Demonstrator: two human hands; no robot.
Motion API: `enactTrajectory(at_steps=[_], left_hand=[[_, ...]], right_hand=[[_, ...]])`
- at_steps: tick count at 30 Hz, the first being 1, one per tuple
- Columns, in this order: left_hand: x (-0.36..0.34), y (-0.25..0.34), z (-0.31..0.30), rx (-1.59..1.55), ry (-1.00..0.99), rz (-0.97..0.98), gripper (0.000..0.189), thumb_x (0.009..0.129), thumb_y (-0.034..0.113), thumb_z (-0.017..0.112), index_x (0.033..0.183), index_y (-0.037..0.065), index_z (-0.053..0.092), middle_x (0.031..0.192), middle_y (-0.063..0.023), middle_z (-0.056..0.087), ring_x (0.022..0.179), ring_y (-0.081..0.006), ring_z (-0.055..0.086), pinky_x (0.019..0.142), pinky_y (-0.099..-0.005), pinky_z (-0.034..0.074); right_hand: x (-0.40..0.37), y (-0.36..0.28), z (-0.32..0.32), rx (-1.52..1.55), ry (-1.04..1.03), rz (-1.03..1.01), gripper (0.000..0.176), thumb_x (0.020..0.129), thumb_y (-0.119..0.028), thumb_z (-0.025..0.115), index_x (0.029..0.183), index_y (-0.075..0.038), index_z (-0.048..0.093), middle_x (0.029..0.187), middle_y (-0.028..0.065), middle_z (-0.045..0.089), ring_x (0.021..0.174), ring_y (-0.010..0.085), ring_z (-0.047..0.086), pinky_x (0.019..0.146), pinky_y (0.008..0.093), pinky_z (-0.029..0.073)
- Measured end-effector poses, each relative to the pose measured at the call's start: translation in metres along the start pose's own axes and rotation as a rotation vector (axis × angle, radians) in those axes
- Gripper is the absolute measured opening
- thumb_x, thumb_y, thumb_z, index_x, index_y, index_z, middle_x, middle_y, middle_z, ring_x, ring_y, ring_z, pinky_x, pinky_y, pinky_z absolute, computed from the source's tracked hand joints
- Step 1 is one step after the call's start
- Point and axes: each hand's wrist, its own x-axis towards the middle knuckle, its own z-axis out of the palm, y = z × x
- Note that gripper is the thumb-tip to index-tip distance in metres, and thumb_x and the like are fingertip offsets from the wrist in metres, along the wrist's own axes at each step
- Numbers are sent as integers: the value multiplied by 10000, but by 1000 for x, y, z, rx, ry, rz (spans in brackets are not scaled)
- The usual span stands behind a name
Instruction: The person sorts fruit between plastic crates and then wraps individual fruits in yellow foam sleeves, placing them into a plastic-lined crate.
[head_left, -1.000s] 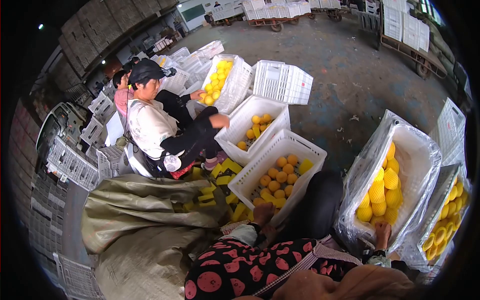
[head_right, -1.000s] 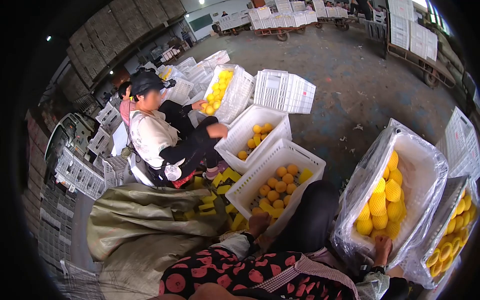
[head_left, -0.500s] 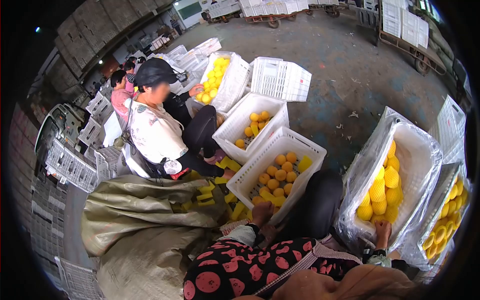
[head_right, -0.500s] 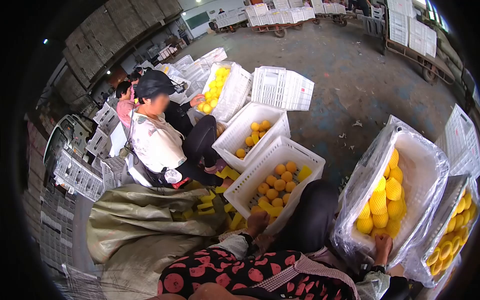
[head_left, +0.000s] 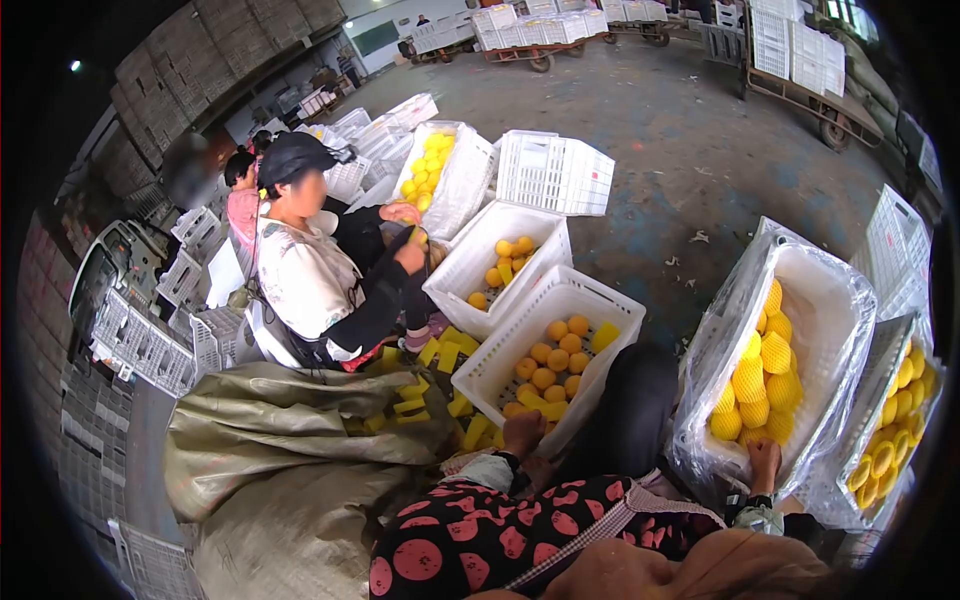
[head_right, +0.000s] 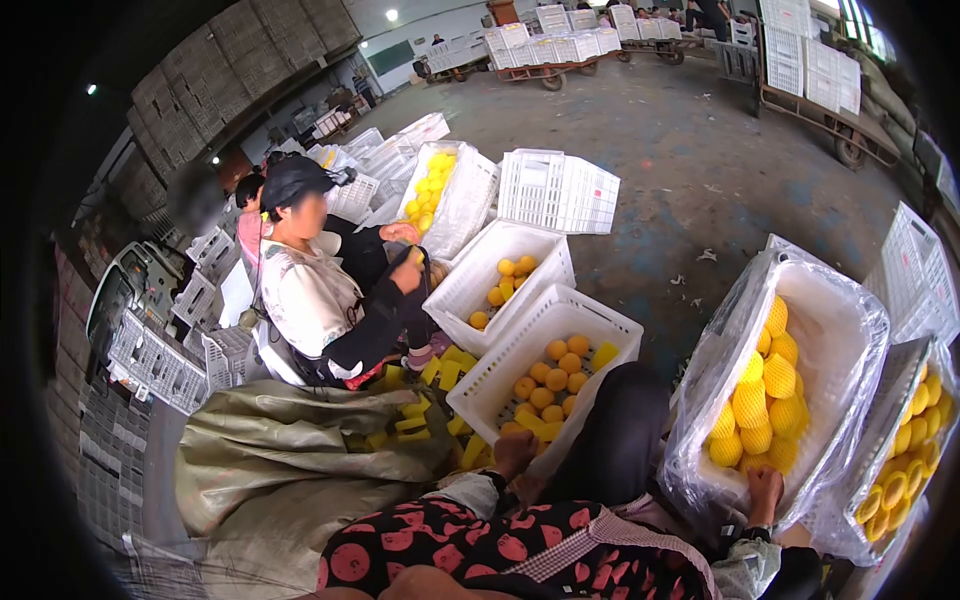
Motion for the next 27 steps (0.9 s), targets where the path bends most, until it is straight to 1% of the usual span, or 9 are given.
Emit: enactTrajectory(at_steps=[2,4,10,13,15,18,24,26,27], left_hand=[[1,2,-2,9,-3,0,266,798,309,491,697,81,584,650,-146,588,635,-337,587,556,-466,446],[1,2,-2,23,-2,-12,266,800,305,488,697,79,583,649,-144,589,630,-335,588,551,-464,446],[1,-4,7,37,21,-8,260,799,311,486,699,92,582,641,-131,584,618,-334,582,532,-463,441],[1,-7,13,56,49,-17,254,794,317,491,710,95,580,651,-129,584,622,-335,580,536,-465,440],[2,-9,16,41,15,-19,251,789,320,496,720,94,579,666,-134,586,636,-337,580,548,-467,440],[3,-5,12,46,-48,-26,234,776,293,501,703,84,580,676,-134,592,650,-335,584,557,-464,440],[5,-3,7,89,-132,1,213,756,279,520,701,89,601,654,-140,598,651,-337,592,589,-455,454],[6,-5,7,98,-173,18,210,752,278,522,707,91,606,655,-144,600,653,-340,593,596,-454,456],[5,-6,5,117,-226,-36,212,753,280,521,708,92,607,668,-148,605,667,-343,595,600,-454,457]], right_hand=[[-3,-6,-7,29,-2,8,358,660,-332,676,586,4,576,553,188,529,521,342,532,496,434,382],[-3,-15,-12,-44,-14,1,365,661,-338,676,589,5,574,553,188,529,523,346,531,496,436,381],[-2,-7,-9,-17,-25,13,360,662,-344,672,600,-1,582,570,186,544,543,349,542,507,440,391],[0,-4,-6,-58,-68,25,395,676,-394,654,611,-9,597,598,186,566,563,354,556,520,444,404],[0,-6,-8,-80,-112,55,362,685,-393,636,673,-31,643,659,193,592,633,356,589,559,447,433],[0,2,-6,-100,-149,22,385,724,-409,606,671,-28,632,640,189,585,614,357,582,542,441,425],[0,-35,-28,-188,-197,59,375,738,-403,610,696,-30,624,662,202,576,644,366,571,573,442,424],[1,-31,-20,-174,-197,61,380,743,-402,601,689,-25,611,640,196,568,609,351,560,553,437,411],[-1,-23,-19,-155,-186,61,386,748,-401,591,682,-21,599,618,190,559,575,337,549,533,433,398]])
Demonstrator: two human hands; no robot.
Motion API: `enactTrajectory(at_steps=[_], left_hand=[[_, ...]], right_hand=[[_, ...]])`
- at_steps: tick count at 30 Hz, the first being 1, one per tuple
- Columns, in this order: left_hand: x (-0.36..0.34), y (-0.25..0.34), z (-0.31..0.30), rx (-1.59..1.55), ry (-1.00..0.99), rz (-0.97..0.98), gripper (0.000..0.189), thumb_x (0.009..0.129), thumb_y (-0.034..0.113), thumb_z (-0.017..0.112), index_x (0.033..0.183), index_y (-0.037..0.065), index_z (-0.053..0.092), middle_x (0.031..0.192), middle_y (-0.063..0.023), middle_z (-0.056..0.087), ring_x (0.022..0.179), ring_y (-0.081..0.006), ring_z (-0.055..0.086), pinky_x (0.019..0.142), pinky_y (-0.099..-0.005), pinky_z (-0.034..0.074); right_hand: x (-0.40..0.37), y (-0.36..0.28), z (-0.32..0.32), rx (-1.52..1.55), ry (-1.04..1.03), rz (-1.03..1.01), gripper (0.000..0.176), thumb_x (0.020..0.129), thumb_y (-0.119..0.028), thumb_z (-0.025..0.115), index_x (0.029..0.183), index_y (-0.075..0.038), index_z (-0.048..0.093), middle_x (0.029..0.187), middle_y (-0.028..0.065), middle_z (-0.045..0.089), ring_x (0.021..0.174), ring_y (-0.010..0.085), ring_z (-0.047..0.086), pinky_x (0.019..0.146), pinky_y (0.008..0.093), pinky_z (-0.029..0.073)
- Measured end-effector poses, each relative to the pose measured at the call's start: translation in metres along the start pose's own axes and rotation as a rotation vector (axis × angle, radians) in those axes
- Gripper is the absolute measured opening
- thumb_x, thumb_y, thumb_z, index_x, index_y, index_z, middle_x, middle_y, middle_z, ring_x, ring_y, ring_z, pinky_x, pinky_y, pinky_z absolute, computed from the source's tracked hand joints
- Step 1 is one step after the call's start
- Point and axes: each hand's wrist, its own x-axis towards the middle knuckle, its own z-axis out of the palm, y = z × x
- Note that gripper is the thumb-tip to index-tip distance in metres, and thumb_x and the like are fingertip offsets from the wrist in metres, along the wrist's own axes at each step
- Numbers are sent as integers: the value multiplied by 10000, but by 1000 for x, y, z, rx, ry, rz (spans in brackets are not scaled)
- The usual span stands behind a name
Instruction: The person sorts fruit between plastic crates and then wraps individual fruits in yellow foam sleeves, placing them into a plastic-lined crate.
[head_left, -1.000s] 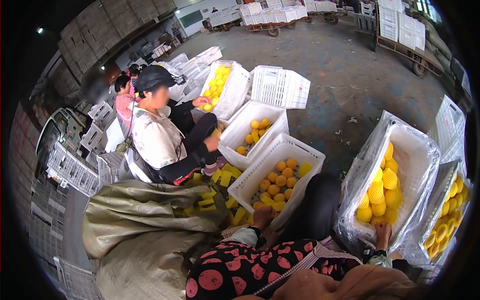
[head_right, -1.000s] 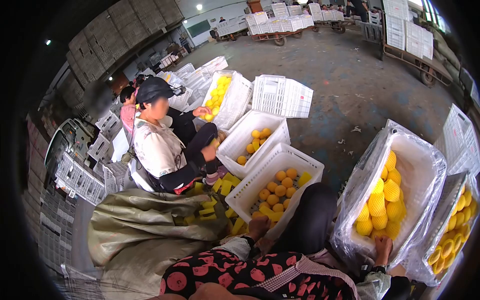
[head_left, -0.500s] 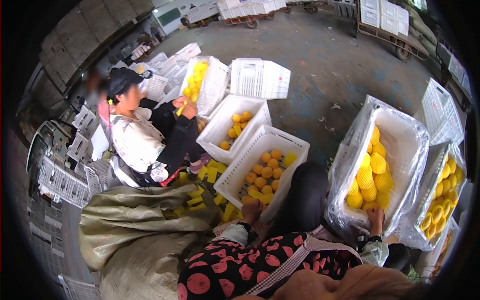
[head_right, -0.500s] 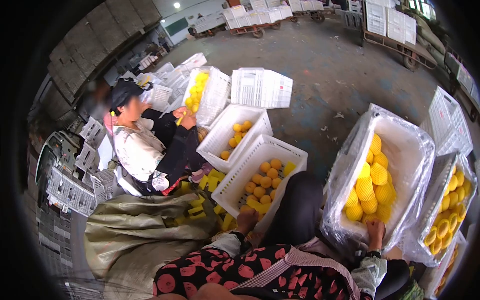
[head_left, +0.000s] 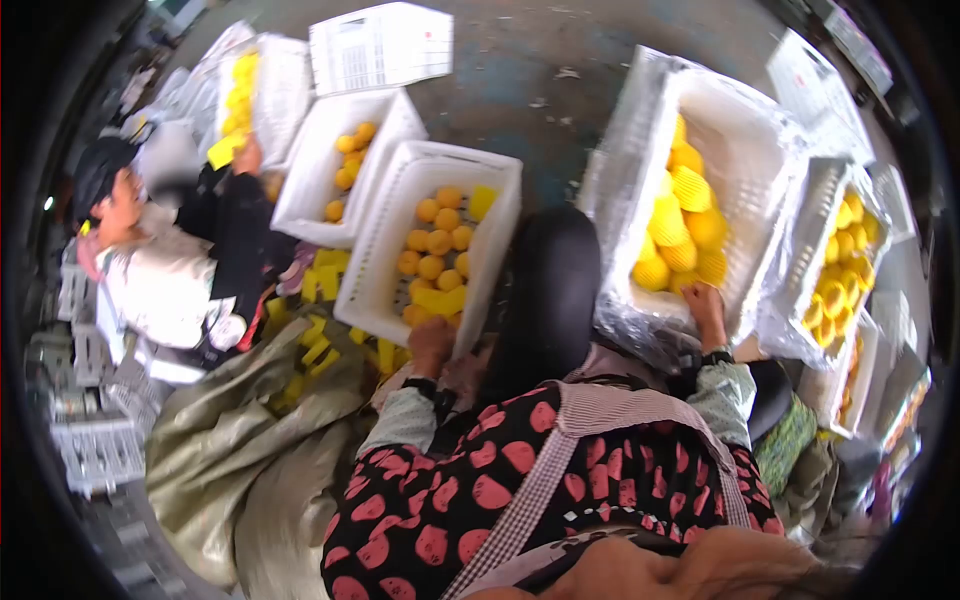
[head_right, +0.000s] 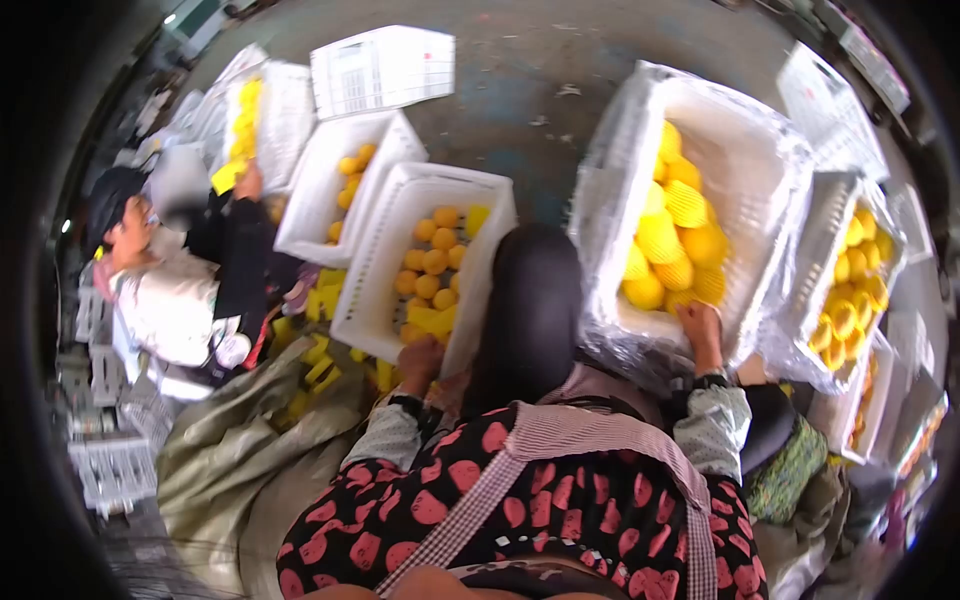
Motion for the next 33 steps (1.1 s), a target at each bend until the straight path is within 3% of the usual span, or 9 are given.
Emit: enactTrajectory(at_steps=[3,5,7,11,12,13,17,22,33], left_hand=[[4,7,-6,1,-29,-18,223,754,299,512,718,99,604,716,-142,624,709,-345,603,628,-450,459],[11,-1,0,-26,-217,27,215,742,268,535,792,68,596,803,-176,619,775,-356,588,659,-447,448],[33,-18,21,-97,-266,183,235,725,230,549,860,40,579,860,-206,602,823,-371,571,677,-450,441],[73,-9,29,77,-373,395,573,661,107,564,1200,-15,412,1110,-304,486,1092,-441,423,862,-477,398],[73,-29,56,119,-206,428,680,654,94,566,1283,-11,329,1197,-321,414,1156,-446,368,930,-470,363],[74,-18,47,184,-236,354,728,655,83,571,1319,1,282,1248,-330,359,1172,-456,353,948,-465,355],[94,-18,52,-88,-153,211,548,727,128,568,1232,11,390,1250,-310,366,1114,-416,432,876,-437,415],[104,-31,61,-79,-474,34,259,735,188,562,931,27,616,1033,-216,574,865,-362,584,741,-446,473],[96,-42,31,-221,-254,123,263,696,218,569,830,-6,602,872,-217,607,837,-386,571,710,-458,453]], right_hand=[[0,1,2,91,-33,47,377,756,-410,594,697,-38,608,611,169,562,546,307,535,535,417,402],[-3,-6,-4,50,-25,80,370,752,-408,604,706,-41,609,633,166,566,564,317,530,539,412,399],[-11,-6,-14,43,22,69,348,750,-394,608,711,-48,610,649,164,571,571,324,526,539,410,399],[-3,0,1,158,-29,78,334,760,-336,597,680,-12,578,529,136,493,478,208,435,484,382,358],[-5,-8,-5,190,-38,116,335,757,-334,608,662,-15,576,501,113,473,460,185,395,467,375,341],[-4,-7,-5,138,-24,100,346,755,-342,617,655,-13,574,486,97,453,460,170,377,460,376,332],[-3,-5,-7,100,2,8,348,746,-339,608,667,-2,565,629,207,534,574,365,511,532,440,374],[-4,-8,-7,37,52,-29,359,756,-323,609,630,1,523,602,200,516,572,370,501,528,442,362],[-3,-5,-6,87,60,-76,352,744,-281,626,607,12,488,559,188,473,513,349,454,500,432,332]])
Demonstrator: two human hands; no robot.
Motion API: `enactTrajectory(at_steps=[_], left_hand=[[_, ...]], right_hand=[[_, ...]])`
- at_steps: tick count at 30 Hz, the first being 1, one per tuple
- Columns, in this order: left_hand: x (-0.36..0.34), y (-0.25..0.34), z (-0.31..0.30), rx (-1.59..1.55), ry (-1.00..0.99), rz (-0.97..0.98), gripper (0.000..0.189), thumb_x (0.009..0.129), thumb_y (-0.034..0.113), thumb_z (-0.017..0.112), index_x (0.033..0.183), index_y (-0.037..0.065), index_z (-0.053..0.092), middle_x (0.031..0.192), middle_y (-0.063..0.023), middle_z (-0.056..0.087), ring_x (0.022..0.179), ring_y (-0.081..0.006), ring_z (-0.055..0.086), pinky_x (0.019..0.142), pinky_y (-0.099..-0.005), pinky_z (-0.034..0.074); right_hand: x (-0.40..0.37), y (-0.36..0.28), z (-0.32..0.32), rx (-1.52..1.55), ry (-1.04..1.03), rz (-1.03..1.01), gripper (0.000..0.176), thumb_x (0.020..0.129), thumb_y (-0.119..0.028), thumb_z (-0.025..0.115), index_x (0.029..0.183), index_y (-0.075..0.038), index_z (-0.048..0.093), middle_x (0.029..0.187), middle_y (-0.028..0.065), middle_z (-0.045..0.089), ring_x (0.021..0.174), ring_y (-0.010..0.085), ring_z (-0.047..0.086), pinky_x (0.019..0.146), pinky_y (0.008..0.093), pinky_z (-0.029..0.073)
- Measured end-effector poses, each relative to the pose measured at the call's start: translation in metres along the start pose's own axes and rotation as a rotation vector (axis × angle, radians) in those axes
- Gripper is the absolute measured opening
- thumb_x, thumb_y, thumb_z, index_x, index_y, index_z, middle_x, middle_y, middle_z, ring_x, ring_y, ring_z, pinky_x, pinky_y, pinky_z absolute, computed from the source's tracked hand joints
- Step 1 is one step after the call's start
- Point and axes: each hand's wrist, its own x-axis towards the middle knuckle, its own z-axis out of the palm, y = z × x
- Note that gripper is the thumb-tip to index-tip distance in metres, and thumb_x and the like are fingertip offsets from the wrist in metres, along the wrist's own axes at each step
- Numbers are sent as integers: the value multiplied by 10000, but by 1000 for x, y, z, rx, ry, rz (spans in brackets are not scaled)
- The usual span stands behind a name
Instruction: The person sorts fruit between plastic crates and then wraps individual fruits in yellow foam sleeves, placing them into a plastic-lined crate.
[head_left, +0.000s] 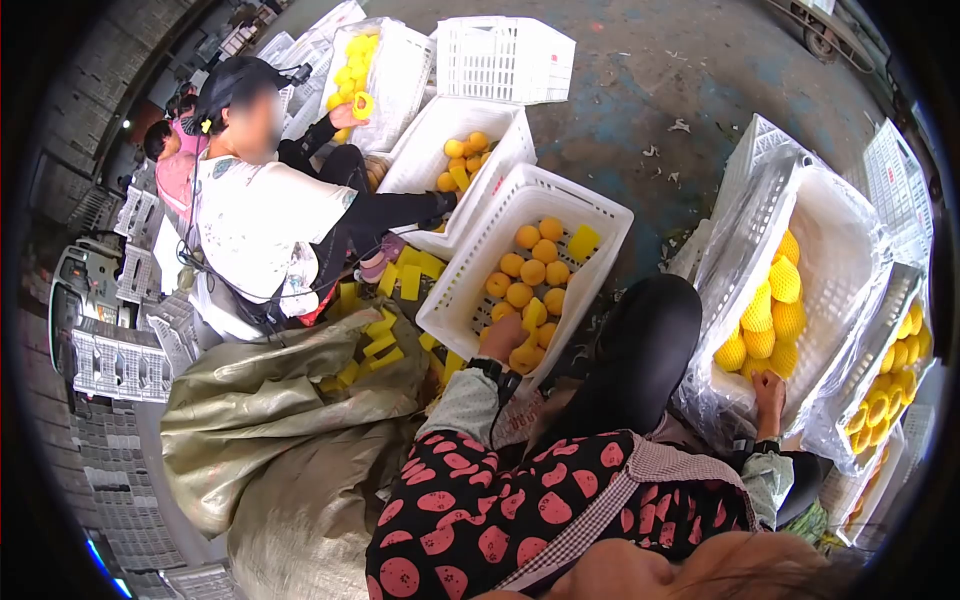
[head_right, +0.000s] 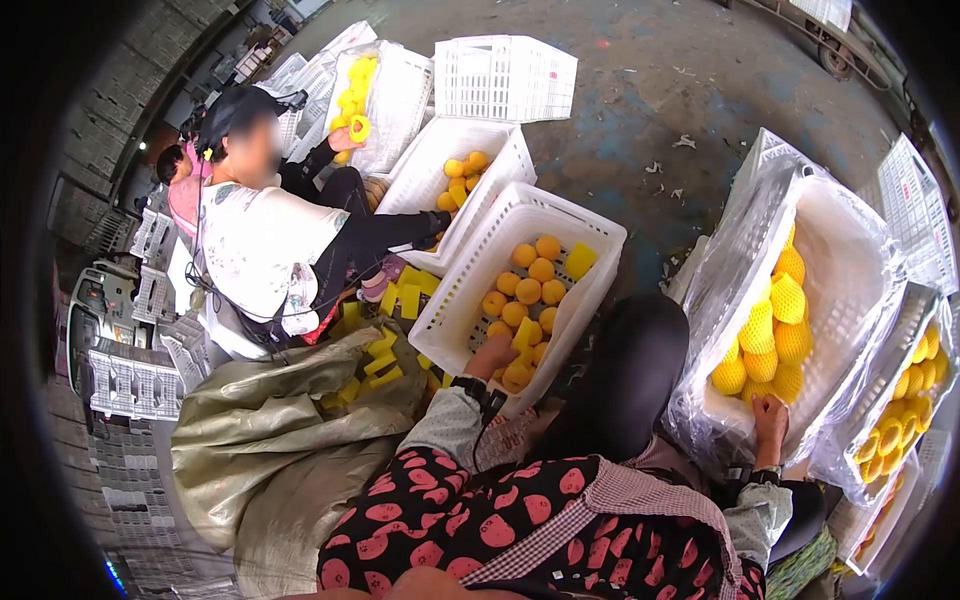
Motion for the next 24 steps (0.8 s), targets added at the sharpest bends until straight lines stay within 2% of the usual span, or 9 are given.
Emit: enactTrajectory(at_steps=[5,7,9,10,11,13,16,19,24], left_hand=[[-53,41,-35,1,49,-71,293,681,245,603,812,-15,567,835,-230,593,824,-377,567,683,-464,442],[-74,41,-35,55,171,33,302,651,221,649,855,26,540,810,-228,581,801,-396,556,675,-473,430],[-88,45,-33,-23,174,-49,341,653,216,666,908,43,519,842,-213,579,838,-382,553,692,-460,435],[-91,47,-32,-108,182,-130,387,655,211,682,961,59,499,874,-197,576,875,-369,550,709,-447,441],[-90,47,-29,-111,186,-127,387,655,211,682,961,59,499,874,-197,576,875,-369,550,709,-447,441],[-93,49,-24,-140,375,-27,435,681,227,683,1033,84,472,961,-172,560,939,-348,535,747,-420,450],[-92,54,-26,-156,426,-107,412,687,199,668,1046,105,489,1014,-140,548,940,-329,543,759,-404,460],[-91,49,-22,-38,440,-24,406,686,189,655,1053,116,499,1007,-116,557,931,-313,550,748,-394,465],[-88,46,-18,-11,447,-65,357,688,188,636,1014,112,512,978,-96,563,899,-298,558,726,-379,469]], right_hand=[[-1,-3,-2,2,19,2,351,745,-281,625,612,15,490,551,187,468,512,348,453,499,429,334],[-1,-3,-2,5,16,0,350,746,-281,623,614,15,492,548,187,467,511,349,452,500,429,335],[-1,-5,-3,21,-27,57,353,749,-288,623,620,16,498,558,185,478,522,348,460,508,430,340],[-1,-3,0,22,-25,59,353,749,-288,623,620,16,498,558,185,478,522,348,460,508,430,340],[1,0,3,23,-23,54,356,751,-293,623,622,16,502,566,186,486,528,349,468,513,430,344],[-2,6,1,19,-26,54,359,753,-298,622,625,17,505,574,187,495,535,350,475,517,431,349],[0,4,3,-16,-4,21,360,755,-302,621,627,17,512,585,190,505,546,353,488,523,432,355],[-2,-6,-3,-4,-13,47,351,750,-293,625,625,17,517,583,192,503,550,356,490,526,436,355],[-1,-1,1,19,1,67,344,732,-291,635,616,13,522,585,189,506,554,356,493,530,432,364]])
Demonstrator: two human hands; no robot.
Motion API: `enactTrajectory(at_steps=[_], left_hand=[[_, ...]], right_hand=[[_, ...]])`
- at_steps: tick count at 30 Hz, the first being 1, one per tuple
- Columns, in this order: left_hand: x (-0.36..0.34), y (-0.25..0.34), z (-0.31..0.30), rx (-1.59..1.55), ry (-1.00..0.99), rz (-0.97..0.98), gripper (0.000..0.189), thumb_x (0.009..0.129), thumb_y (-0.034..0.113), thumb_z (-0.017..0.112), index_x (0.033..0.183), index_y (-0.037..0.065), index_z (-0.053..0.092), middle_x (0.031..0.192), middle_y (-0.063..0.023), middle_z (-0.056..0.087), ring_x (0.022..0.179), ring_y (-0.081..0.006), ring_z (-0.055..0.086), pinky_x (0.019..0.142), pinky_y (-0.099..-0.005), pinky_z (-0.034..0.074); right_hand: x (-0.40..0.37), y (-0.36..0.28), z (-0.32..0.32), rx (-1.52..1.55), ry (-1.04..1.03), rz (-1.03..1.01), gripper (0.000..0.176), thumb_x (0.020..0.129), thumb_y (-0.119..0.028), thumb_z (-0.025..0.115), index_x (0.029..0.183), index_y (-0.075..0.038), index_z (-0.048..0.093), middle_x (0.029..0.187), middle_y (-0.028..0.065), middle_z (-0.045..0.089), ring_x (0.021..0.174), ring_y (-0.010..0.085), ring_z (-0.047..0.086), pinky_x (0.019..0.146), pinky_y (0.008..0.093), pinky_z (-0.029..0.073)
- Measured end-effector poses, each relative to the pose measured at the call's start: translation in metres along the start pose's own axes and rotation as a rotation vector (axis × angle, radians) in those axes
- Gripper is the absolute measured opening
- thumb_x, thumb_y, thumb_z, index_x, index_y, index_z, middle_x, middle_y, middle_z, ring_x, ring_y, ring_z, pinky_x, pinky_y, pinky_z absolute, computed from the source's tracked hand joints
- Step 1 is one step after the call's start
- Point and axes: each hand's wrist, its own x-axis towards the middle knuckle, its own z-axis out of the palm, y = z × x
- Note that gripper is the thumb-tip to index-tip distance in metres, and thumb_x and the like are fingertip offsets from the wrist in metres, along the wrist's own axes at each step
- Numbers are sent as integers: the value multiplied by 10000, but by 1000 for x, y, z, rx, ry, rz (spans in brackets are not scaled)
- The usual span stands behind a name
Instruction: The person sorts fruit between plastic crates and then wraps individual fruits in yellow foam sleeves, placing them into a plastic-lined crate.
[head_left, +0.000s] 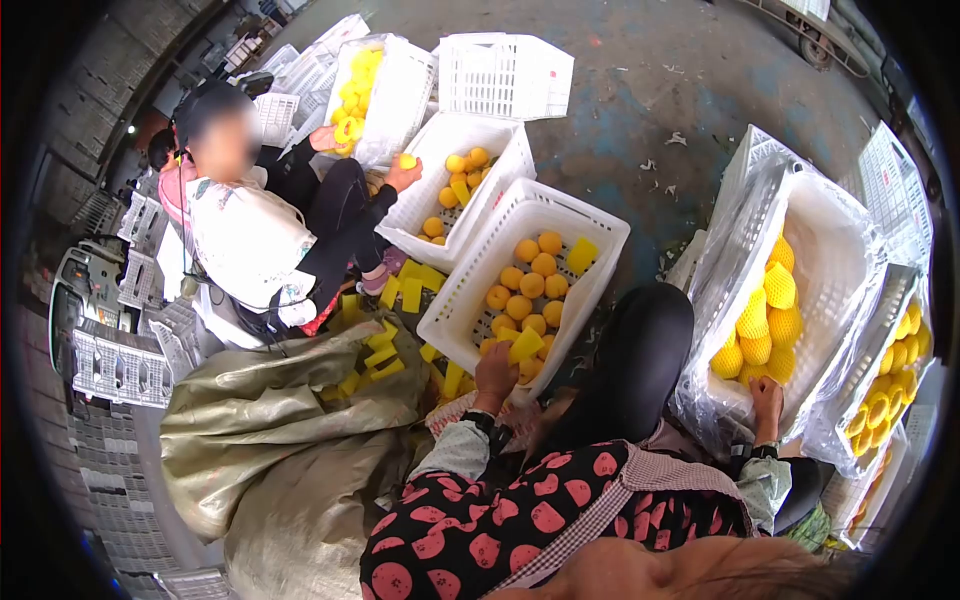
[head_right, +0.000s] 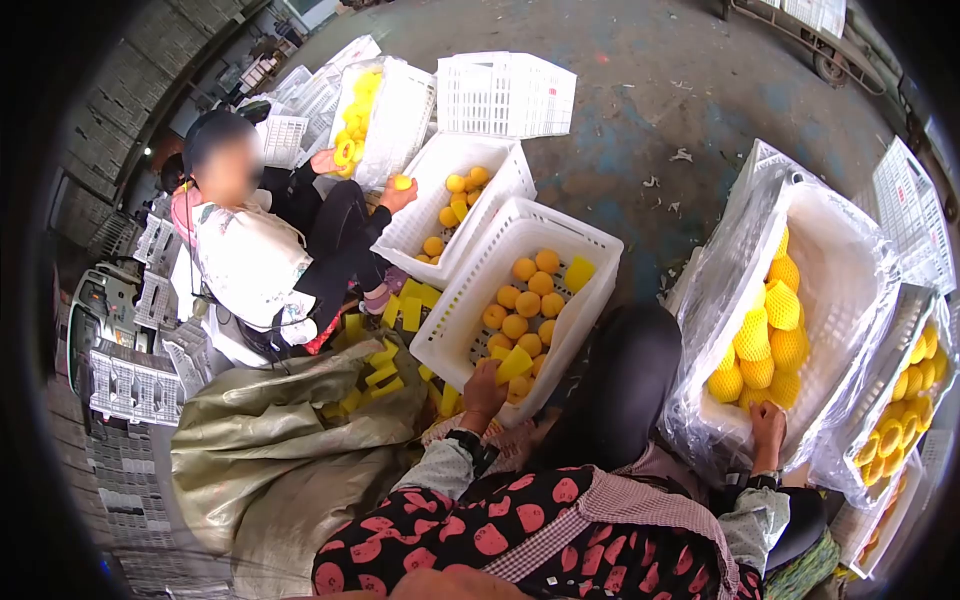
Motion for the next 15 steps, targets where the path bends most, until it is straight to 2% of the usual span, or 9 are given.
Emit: enactTrajectory(at_steps=[4,15], left_hand=[[-1,0,2,3,35,28,343,657,153,620,981,102,520,899,-102,565,833,-311,563,685,-397,472],[-2,1,5,54,53,46,308,656,175,621,933,91,515,863,-108,565,813,-310,564,657,-403,472]], right_hand=[[0,5,2,-4,4,4,343,729,-296,634,615,8,525,589,186,510,562,354,495,535,434,366],[1,-3,-3,-41,-25,17,356,730,-322,625,618,4,533,604,197,521,587,367,508,542,446,366]])
